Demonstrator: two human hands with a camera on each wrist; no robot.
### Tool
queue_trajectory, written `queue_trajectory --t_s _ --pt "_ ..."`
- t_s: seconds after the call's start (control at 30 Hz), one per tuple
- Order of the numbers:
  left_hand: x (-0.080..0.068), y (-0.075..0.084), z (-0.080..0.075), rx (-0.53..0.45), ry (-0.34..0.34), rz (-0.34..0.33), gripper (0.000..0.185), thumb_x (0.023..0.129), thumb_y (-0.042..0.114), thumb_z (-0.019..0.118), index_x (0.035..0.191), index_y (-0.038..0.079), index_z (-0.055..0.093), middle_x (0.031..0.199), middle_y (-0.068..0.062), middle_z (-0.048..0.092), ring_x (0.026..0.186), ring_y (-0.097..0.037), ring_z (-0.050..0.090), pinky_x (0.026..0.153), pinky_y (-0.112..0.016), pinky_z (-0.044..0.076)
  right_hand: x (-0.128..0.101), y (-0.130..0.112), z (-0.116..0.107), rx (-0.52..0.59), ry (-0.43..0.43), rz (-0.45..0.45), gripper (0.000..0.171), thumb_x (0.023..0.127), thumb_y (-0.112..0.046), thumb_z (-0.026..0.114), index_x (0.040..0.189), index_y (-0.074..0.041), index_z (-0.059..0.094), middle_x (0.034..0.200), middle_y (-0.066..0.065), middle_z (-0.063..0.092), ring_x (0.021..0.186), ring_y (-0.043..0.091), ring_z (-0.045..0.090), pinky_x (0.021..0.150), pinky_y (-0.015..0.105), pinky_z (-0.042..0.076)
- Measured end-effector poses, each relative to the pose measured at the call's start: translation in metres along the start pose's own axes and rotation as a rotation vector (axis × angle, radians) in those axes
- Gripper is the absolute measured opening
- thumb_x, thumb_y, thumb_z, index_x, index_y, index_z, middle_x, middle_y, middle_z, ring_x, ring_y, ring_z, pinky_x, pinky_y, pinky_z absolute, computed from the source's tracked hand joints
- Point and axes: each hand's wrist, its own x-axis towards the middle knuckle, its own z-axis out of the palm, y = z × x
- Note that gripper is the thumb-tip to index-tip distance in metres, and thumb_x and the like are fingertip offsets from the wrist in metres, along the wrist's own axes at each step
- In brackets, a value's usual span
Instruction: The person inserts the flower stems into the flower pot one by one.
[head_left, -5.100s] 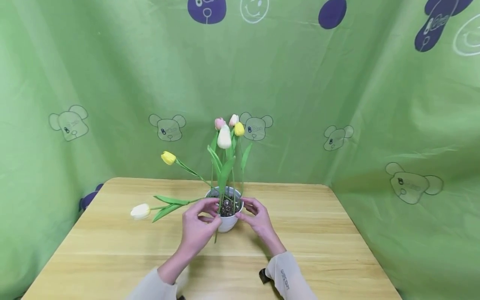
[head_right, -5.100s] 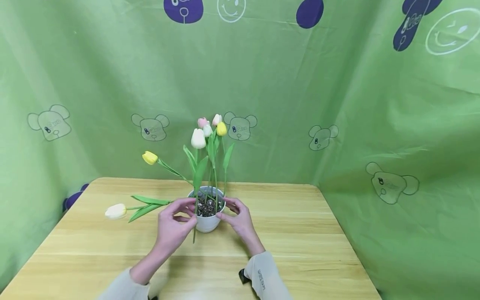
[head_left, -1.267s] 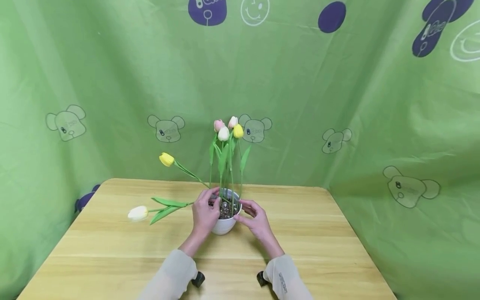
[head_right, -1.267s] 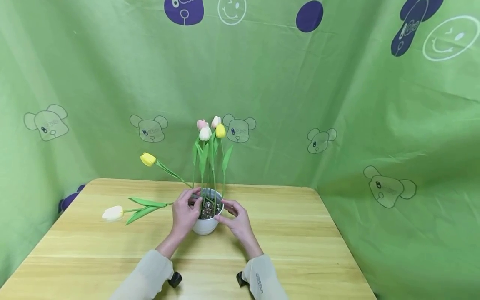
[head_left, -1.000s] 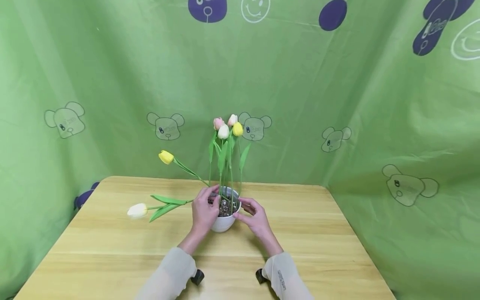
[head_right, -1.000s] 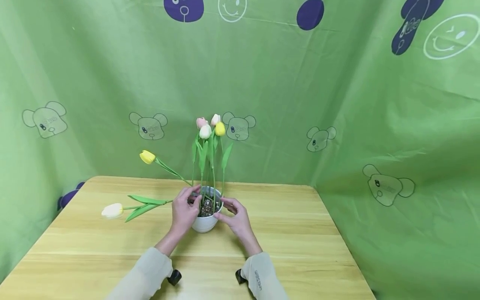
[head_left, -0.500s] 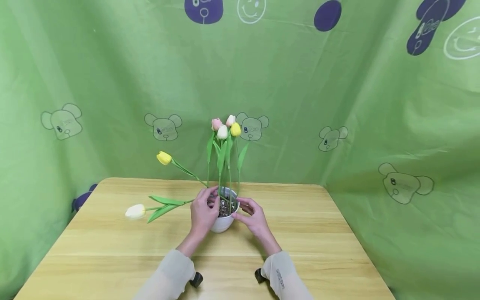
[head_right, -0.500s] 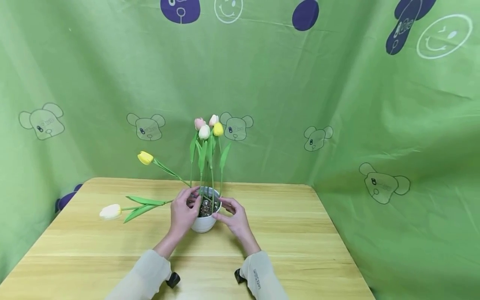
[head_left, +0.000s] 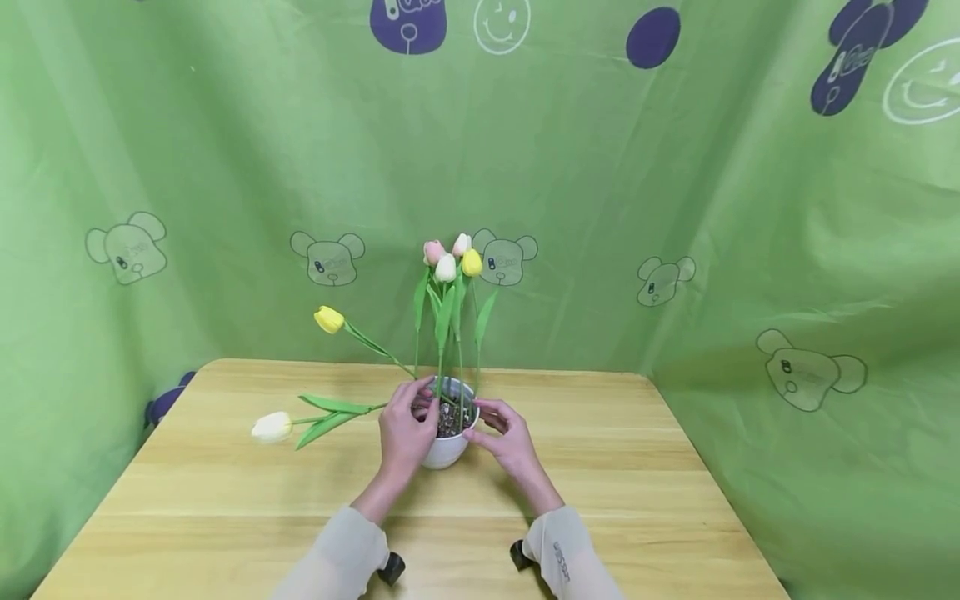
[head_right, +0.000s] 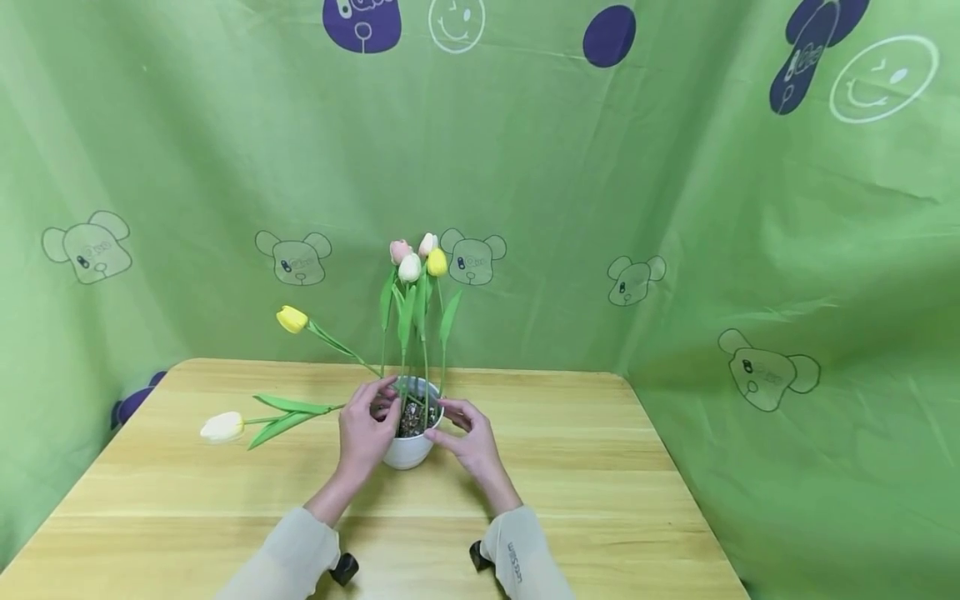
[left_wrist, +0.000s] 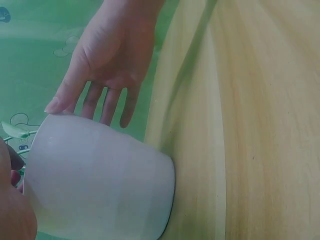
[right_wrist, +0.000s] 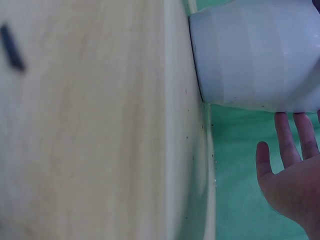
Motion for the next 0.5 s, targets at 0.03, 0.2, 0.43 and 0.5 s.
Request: queue_trajectory --t_s 0.03,0.2,0.43,0.5 --pt "0.0 0.0 -0.001 -0.005 0.002 0.001 0.034 0.084 -0.005 0.076 0.117 0.001 0.073 0.095 -0.011 0.071 0.08 -0.022 0.074 0.07 -0.02 0.062 0.0 -0.001 0.0 0.0 -0.001 -0.001 0.057 0.081 -0.008 0.086 0.134 -0.006 0.064 0.143 0.016 0.061 0.132 0.04 0.059 0.103 0.048 0.056" --pt "-0.002 0.002 -0.004 -0.03 0.004 0.01 0.035 0.084 -0.006 0.076 0.118 0.001 0.072 0.095 -0.011 0.071 0.08 -0.023 0.074 0.071 -0.02 0.062 0.001 -0.001 0.0 -0.001 0.0 0.002 0.057 0.081 -0.008 0.086 0.134 -0.007 0.064 0.144 0.016 0.061 0.133 0.04 0.058 0.105 0.053 0.054" --pt "-0.011 0.008 -0.015 -0.037 -0.034 0.029 0.039 0.082 -0.007 0.076 0.119 0.002 0.072 0.096 -0.011 0.07 0.081 -0.022 0.074 0.073 -0.02 0.063 0.001 -0.001 0.001 0.0 -0.004 -0.007 0.057 0.081 -0.006 0.086 0.134 -0.004 0.063 0.144 0.018 0.06 0.134 0.041 0.058 0.108 0.056 0.051" --pt "-0.015 0.01 -0.021 -0.033 -0.061 0.034 0.038 0.083 -0.006 0.076 0.12 0.002 0.072 0.096 -0.01 0.07 0.083 -0.022 0.074 0.075 -0.022 0.063 0.001 -0.002 0.001 0.0 -0.001 0.0 0.057 0.081 -0.005 0.086 0.134 -0.005 0.064 0.144 0.017 0.06 0.134 0.041 0.057 0.108 0.056 0.051"
